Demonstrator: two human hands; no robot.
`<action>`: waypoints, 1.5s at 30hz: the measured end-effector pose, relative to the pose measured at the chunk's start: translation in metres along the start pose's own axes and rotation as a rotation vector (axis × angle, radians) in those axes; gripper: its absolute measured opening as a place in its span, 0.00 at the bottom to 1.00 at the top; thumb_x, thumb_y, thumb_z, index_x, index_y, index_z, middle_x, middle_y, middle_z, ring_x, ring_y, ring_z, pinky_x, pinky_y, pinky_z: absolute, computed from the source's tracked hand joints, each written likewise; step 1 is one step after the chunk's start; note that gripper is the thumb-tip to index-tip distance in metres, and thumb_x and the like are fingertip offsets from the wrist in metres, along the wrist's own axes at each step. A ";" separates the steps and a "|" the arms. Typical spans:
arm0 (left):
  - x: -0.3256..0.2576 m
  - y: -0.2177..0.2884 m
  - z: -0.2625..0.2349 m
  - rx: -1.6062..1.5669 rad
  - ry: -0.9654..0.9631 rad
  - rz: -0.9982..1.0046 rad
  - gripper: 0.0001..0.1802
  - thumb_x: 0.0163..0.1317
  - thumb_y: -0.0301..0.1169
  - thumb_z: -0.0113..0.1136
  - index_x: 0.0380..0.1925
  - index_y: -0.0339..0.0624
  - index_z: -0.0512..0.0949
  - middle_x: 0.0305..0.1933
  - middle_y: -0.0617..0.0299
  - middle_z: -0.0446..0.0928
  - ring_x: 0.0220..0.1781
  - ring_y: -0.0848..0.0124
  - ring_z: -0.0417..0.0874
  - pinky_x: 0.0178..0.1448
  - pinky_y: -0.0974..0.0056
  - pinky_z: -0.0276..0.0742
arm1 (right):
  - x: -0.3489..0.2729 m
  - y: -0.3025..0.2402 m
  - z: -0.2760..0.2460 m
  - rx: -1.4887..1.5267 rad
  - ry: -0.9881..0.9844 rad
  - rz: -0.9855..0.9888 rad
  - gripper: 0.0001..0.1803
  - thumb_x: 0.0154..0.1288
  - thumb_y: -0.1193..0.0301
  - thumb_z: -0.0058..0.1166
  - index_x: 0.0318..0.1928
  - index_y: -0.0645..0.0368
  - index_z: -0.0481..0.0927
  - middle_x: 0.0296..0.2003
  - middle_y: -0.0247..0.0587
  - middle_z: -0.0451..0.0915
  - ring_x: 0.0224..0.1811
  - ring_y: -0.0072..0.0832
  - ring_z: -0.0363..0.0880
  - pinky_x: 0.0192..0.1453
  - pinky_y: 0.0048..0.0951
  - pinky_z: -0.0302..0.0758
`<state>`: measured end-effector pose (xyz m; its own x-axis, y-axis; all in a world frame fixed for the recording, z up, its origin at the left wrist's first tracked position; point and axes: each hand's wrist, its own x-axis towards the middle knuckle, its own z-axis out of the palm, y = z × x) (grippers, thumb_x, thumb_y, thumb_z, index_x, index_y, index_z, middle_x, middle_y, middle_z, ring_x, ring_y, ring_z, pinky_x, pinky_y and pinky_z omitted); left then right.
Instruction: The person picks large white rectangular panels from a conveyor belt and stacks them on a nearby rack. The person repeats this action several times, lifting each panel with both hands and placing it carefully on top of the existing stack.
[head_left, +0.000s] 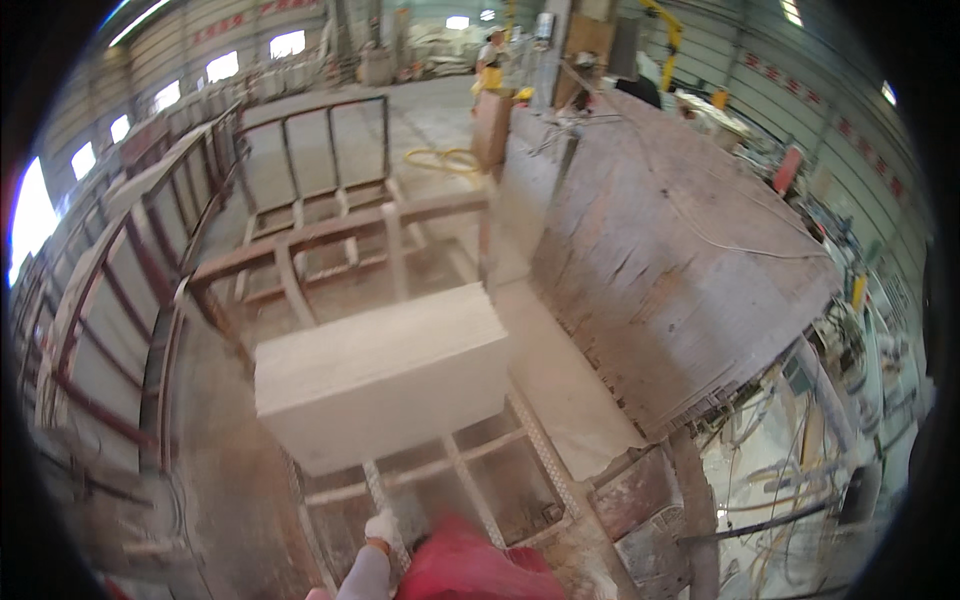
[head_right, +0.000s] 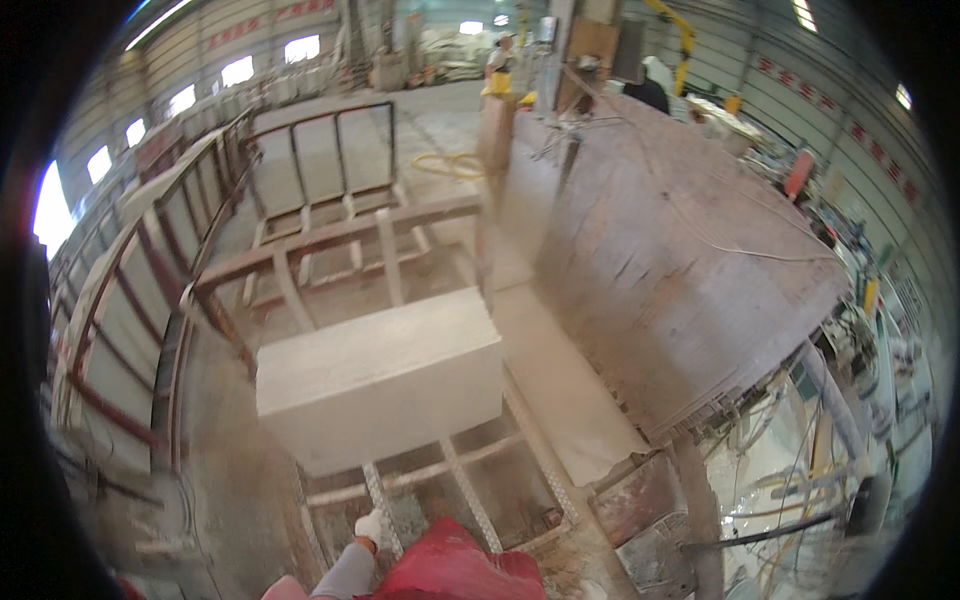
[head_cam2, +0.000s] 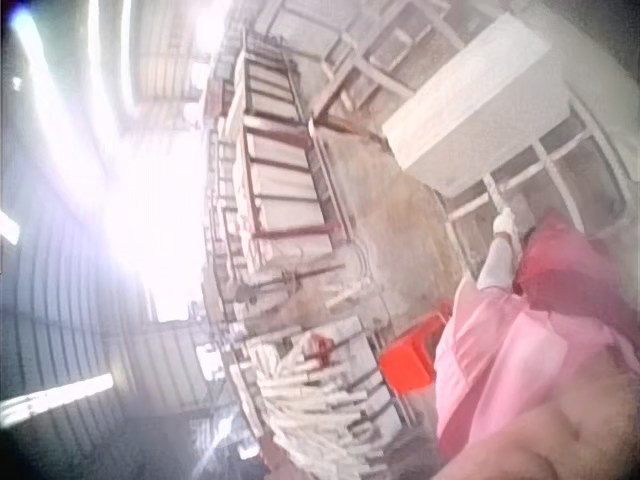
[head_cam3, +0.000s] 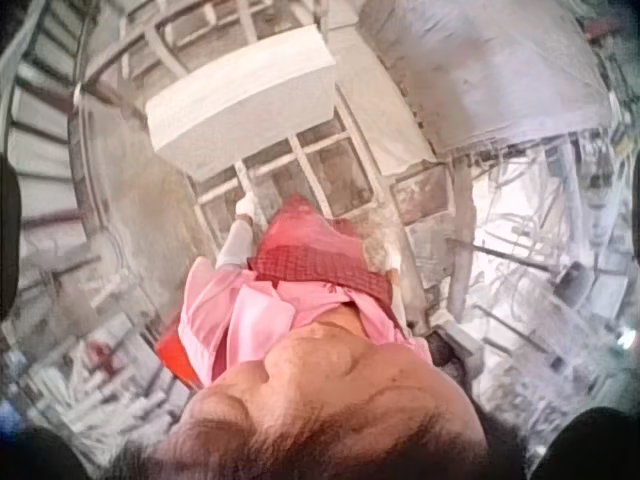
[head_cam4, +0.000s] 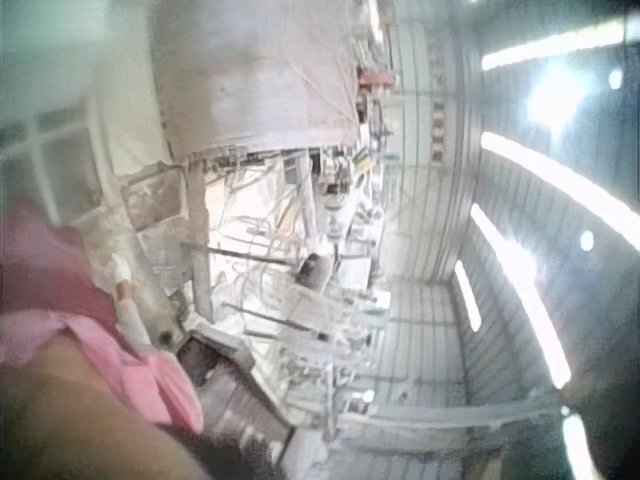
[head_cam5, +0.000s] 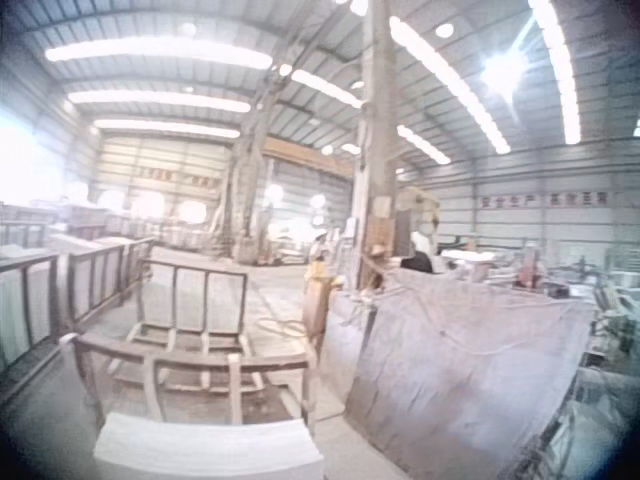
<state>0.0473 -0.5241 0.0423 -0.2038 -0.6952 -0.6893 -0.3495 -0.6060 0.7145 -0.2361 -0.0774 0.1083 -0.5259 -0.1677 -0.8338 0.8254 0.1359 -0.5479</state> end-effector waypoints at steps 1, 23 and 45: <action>0.003 0.015 0.006 -0.140 -0.052 -0.090 0.15 0.58 0.43 0.47 0.32 0.45 0.75 0.28 0.51 0.78 0.29 0.54 0.79 0.33 0.55 0.73 | -0.007 0.003 0.002 0.020 0.018 0.002 0.04 0.58 0.67 0.50 0.30 0.52 0.72 0.20 0.37 0.70 0.17 0.35 0.67 0.18 0.39 0.65; 0.014 0.105 0.094 0.656 -0.689 -0.229 0.17 0.60 0.42 0.51 0.34 0.38 0.78 0.28 0.60 0.80 0.23 0.69 0.77 0.27 0.63 0.72 | -0.141 0.095 0.086 0.266 0.279 -0.131 0.11 0.59 0.60 0.51 0.30 0.53 0.78 0.28 0.35 0.78 0.24 0.31 0.75 0.25 0.35 0.71; -0.102 0.008 0.105 1.423 -0.473 1.023 0.19 0.61 0.42 0.39 0.26 0.45 0.77 0.31 0.48 0.78 0.37 0.50 0.78 0.41 0.49 0.73 | -0.238 0.345 -0.066 0.764 0.443 -0.026 0.19 0.55 0.55 0.51 0.31 0.60 0.71 0.21 0.45 0.72 0.23 0.42 0.71 0.26 0.44 0.68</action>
<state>-0.0302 -0.4172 0.1059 -0.9416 -0.2303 -0.2457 -0.3106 0.8757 0.3697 0.1605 0.0741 0.1134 -0.4469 0.2542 -0.8577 0.6401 -0.5790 -0.5050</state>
